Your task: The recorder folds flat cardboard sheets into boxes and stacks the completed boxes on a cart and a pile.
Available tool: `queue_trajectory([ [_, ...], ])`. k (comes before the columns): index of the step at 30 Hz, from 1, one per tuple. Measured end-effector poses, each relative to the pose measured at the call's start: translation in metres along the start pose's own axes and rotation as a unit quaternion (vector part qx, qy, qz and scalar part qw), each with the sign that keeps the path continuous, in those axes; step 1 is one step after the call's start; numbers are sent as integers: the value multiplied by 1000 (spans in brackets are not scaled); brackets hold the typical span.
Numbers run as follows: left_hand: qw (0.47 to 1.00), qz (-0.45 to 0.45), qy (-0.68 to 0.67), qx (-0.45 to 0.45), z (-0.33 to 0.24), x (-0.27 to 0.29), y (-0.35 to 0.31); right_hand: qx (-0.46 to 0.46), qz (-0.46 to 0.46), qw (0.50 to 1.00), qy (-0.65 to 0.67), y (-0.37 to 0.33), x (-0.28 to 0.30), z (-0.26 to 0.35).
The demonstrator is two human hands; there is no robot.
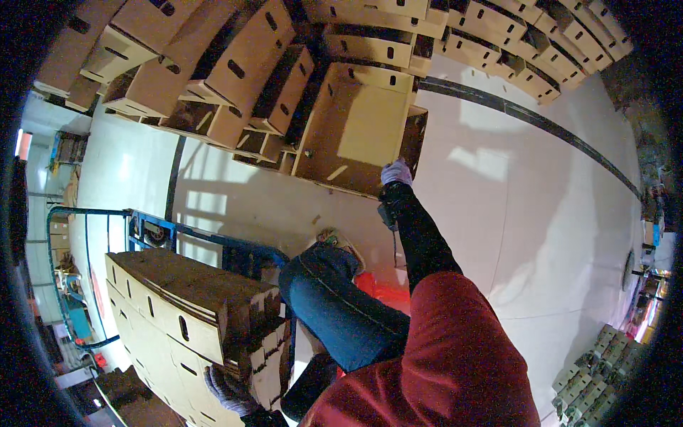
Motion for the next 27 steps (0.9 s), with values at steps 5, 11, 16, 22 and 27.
queue_trajectory([
  [5,1000,-1,-5,-1,-2,0,0,-67,68,995,17,-3,3,-2],
  [11,1000,-8,-18,11,-5,3,0,-40,60,997,16,-13,17,16],
  [16,1000,-4,2,1,-12,5,6,-47,37,998,-13,-25,33,23],
  [22,996,-23,-73,38,0,12,-4,149,-88,985,-10,-77,71,67],
  [27,994,-8,-44,98,72,17,-41,339,180,918,94,-183,76,170],
])
Point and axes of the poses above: each hand's wrist, its own y-axis towards the middle knuckle, its own x-axis out of the back of the hand, z = x × y, the point moved 10 cm from there along y, towards the middle knuckle, and after that the axes turned 2 degrees about z, right-handed, at the moved point
